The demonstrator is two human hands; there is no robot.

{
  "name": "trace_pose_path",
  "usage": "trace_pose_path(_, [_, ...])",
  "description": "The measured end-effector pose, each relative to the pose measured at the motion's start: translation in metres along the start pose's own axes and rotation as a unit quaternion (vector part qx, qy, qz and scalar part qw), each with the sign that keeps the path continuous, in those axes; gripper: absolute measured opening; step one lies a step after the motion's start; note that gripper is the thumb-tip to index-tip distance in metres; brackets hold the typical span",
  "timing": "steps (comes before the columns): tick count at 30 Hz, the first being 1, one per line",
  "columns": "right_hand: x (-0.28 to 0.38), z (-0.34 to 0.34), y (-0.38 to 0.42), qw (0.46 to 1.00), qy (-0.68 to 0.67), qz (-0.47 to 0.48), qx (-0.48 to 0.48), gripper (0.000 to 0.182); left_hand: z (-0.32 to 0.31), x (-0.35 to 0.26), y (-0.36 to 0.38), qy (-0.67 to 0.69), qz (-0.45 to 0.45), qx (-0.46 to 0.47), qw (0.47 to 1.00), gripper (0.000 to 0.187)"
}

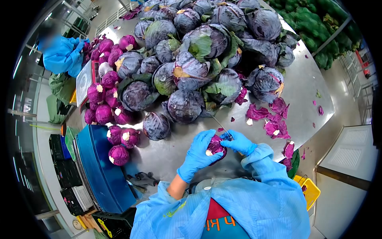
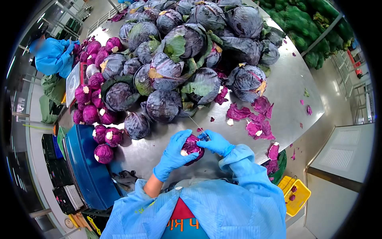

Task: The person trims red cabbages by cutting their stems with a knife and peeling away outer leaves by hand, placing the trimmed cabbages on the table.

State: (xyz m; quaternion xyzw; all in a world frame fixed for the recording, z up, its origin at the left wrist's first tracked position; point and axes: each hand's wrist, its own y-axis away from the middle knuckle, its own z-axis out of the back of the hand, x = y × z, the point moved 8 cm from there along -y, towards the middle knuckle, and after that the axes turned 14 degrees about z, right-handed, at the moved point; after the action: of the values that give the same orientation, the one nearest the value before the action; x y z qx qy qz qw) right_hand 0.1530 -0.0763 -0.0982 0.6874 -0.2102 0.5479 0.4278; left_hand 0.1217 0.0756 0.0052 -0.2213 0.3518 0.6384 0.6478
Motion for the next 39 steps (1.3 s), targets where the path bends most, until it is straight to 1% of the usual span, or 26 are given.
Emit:
trace_pose_path(2, [-0.007, 0.0, -0.005, 0.994, 0.039, 0.103, -0.021, 0.048, 0.0, 0.004, 0.0, 0.011, 0.005, 0.002, 1.0, 0.081])
trace_pose_path(5, [0.012, -0.001, 0.0, 0.985, 0.096, 0.136, -0.033, 0.038, 0.0, 0.004, -0.001, 0.009, 0.004, 0.0, 1.0, 0.08])
trace_pose_path(8, [0.041, -0.006, 0.01, 0.937, 0.311, 0.161, -0.009, 0.027, -0.004, 0.004, -0.003, -0.012, 0.007, 0.022, 1.0, 0.078])
trace_pose_path(11, [0.035, 0.003, 0.013, 0.905, 0.362, 0.217, -0.05, 0.021, -0.001, 0.002, -0.002, 0.014, 0.0, 0.007, 1.0, 0.076])
trace_pose_path(13, [0.011, 0.033, 0.014, 0.879, 0.435, 0.172, -0.087, 0.017, 0.003, 0.002, 0.002, 0.03, -0.039, 0.012, 0.999, 0.077])
trace_pose_path(14, [0.006, 0.054, 0.022, 0.871, 0.439, 0.167, -0.144, 0.019, 0.006, 0.007, 0.006, 0.03, -0.073, 0.031, 0.996, 0.078])
trace_pose_path(15, [-0.012, 0.08, 0.028, 0.854, 0.47, 0.113, -0.192, 0.017, 0.007, 0.009, 0.01, 0.029, -0.106, 0.05, 0.993, 0.079])
trace_pose_path(16, [-0.027, 0.105, 0.034, 0.823, 0.52, 0.065, -0.22, 0.021, 0.01, 0.008, 0.013, 0.015, -0.117, 0.034, 0.992, 0.082])
trace_pose_path(17, [-0.029, 0.125, 0.04, 0.794, 0.56, 0.024, -0.237, 0.03, 0.011, 0.013, 0.013, 0.012, -0.072, 0.036, 0.997, 0.084])
trace_pose_path(19, [0.017, 0.127, 0.056, 0.775, 0.569, -0.037, -0.274, 0.041, 0.01, 0.022, 0.019, 0.004, 0.018, 0.049, 0.999, 0.087])
trace_pose_path(20, [0.027, 0.113, 0.052, 0.83, 0.482, 0.062, -0.275, 0.045, 0.007, 0.023, 0.016, 0.018, -0.018, 0.037, 0.999, 0.094])
trace_pose_path(21, [0.038, 0.097, 0.053, 0.867, 0.387, 0.158, -0.271, 0.049, 0.004, 0.029, 0.013, 0.037, -0.003, 0.043, 0.998, 0.096])
trace_pose_path(23, [0.058, 0.043, 0.039, 0.928, 0.311, 0.174, -0.111, 0.056, -0.003, 0.036, 0.008, 0.079, 0.023, 0.058, 0.995, 0.1])
trace_pose_path(24, [0.083, 0.011, 0.032, 0.952, 0.27, 0.142, -0.013, 0.059, -0.004, 0.039, 0.004, 0.089, 0.035, 0.07, 0.993, 0.099])
trace_pose_path(25, [0.079, -0.009, 0.024, 0.963, 0.188, 0.19, 0.021, 0.06, -0.006, 0.038, 0.002, 0.052, 0.022, 0.089, 0.994, 0.098])
trace_pose_path(27, [0.072, -0.023, 0.014, 0.968, 0.161, 0.186, 0.06, 0.057, -0.011, 0.035, -0.001, -0.022, -0.003, 0.127, 0.992, 0.097])
trace_pose_path(28, [0.061, -0.023, 0.008, 0.973, 0.141, 0.171, 0.068, 0.056, -0.004, 0.03, -0.003, -0.008, 0.008, 0.121, 0.993, 0.095])
trace_pose_path(29, [0.051, -0.024, 0.002, 0.977, 0.121, 0.157, 0.078, 0.055, -0.003, 0.027, -0.004, 0.043, 0.03, 0.156, 0.986, 0.093])
trace_pose_path(30, [0.055, -0.023, -0.002, 0.971, 0.125, 0.189, 0.082, 0.047, -0.002, 0.025, -0.006, 0.093, 0.054, 0.189, 0.976, 0.092])
trace_pose_path(31, [0.064, -0.024, -0.002, 0.947, 0.191, 0.239, 0.098, 0.045, -0.002, 0.026, -0.006, 0.142, 0.078, 0.22, 0.962, 0.091])
trace_pose_path(32, [0.072, -0.024, 0.0, 0.916, 0.255, 0.288, 0.114, 0.044, -0.002, 0.032, -0.006, 0.159, 0.071, 0.21, 0.962, 0.091])
trace_pose_path(33, [0.084, -0.027, 0.003, 0.878, 0.318, 0.334, 0.131, 0.042, -0.005, 0.037, -0.006, 0.177, 0.066, 0.199, 0.961, 0.091])
trace_pose_path(34, [0.09, -0.034, 0.005, 0.808, 0.445, 0.358, 0.147, 0.04, -0.007, 0.041, -0.005, 0.197, 0.059, 0.189, 0.96, 0.091])
trace_pose_path(37, [0.081, -0.04, 0.005, 0.744, 0.566, 0.323, 0.144, 0.044, 0.0, 0.038, -0.007, 0.14, 0.056, 0.187, 0.971, 0.095])
trace_pose_path(38, [0.072, -0.039, 0.002, 0.738, 0.574, 0.325, 0.144, 0.045, 0.0, 0.038, -0.007, 0.136, 0.054, 0.181, 0.973, 0.101])
trace_pose_path(39, [0.077, -0.037, 0.002, 0.756, 0.552, 0.324, 0.137, 0.045, 0.001, 0.037, -0.006, 0.132, 0.051, 0.175, 0.974, 0.106])
